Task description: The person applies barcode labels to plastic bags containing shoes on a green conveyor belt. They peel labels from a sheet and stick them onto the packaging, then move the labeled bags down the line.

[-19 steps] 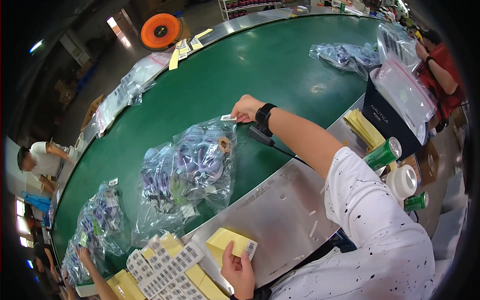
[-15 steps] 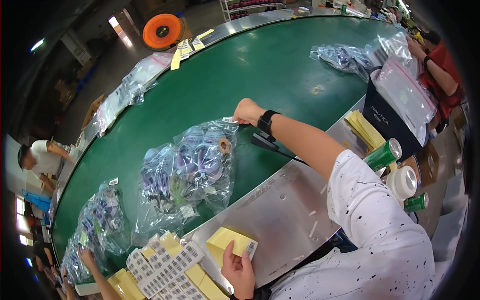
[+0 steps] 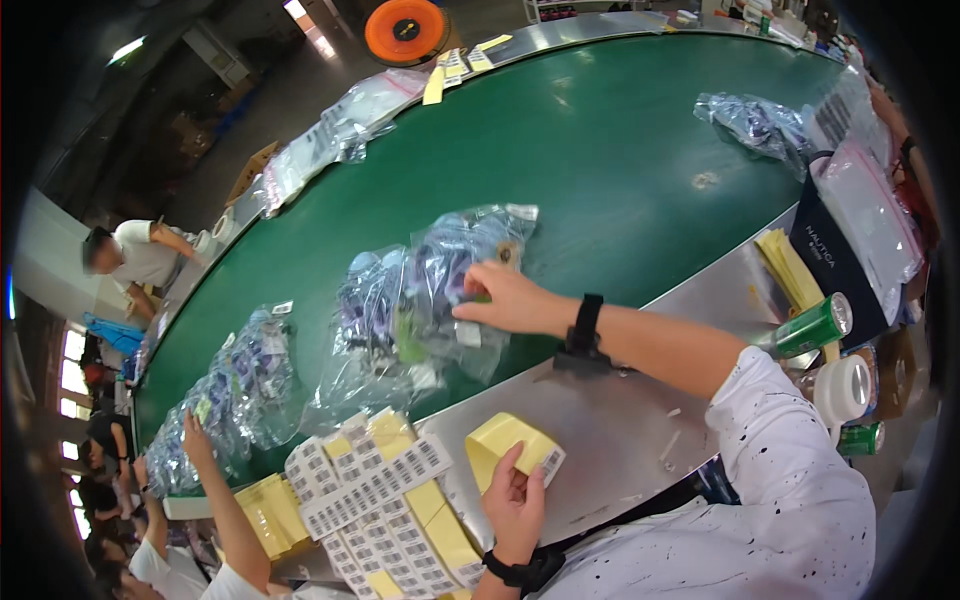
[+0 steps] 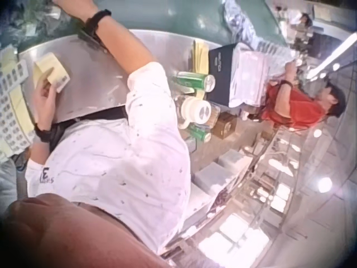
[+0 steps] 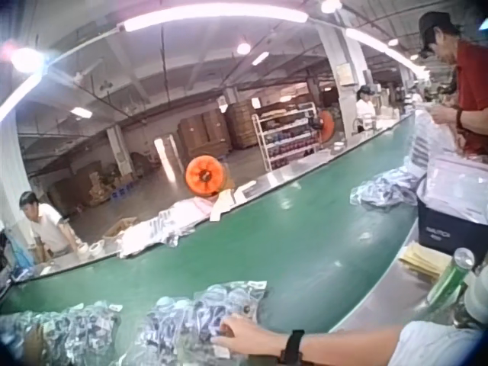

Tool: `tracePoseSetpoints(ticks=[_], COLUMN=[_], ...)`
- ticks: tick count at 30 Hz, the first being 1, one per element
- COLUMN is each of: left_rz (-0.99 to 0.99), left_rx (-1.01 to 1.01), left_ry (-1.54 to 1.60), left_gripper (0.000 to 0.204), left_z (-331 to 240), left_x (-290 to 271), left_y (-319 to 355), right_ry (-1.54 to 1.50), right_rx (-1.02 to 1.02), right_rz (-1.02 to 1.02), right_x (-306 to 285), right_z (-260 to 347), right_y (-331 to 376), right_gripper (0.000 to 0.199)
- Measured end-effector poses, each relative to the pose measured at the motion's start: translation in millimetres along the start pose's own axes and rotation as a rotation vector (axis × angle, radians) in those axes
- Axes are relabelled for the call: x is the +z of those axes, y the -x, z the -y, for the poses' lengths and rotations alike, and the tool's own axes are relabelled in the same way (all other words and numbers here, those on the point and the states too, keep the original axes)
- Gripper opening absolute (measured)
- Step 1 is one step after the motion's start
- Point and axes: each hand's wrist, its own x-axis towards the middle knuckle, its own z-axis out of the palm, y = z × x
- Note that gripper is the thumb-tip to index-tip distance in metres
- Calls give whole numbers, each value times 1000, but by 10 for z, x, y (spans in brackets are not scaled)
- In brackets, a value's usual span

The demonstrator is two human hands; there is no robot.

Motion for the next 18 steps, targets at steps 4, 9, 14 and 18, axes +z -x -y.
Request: tracePoseSetpoints(ticks=[4,9,14,18], left_rz=[10,-62,-105,-23], left_rx=[-53,-161,-170,-89], left_ry=[-15,225,320,173], left_gripper=[31,22,21,22], left_z=[-3,45,-161,-326], left_x=[-51,-126,-140,-79], left_y=[-8,-12,-37,-100], right_ry=[-43,-378,-476,-591], right_rx=[-146,142,246,375], right_rz=[50,118,557,427], right_x=[0,-232,-245,-200], right_z=[-251,286,592,594], right_y=[-264,493,1483,1738], right_gripper=[37,25,23,20])
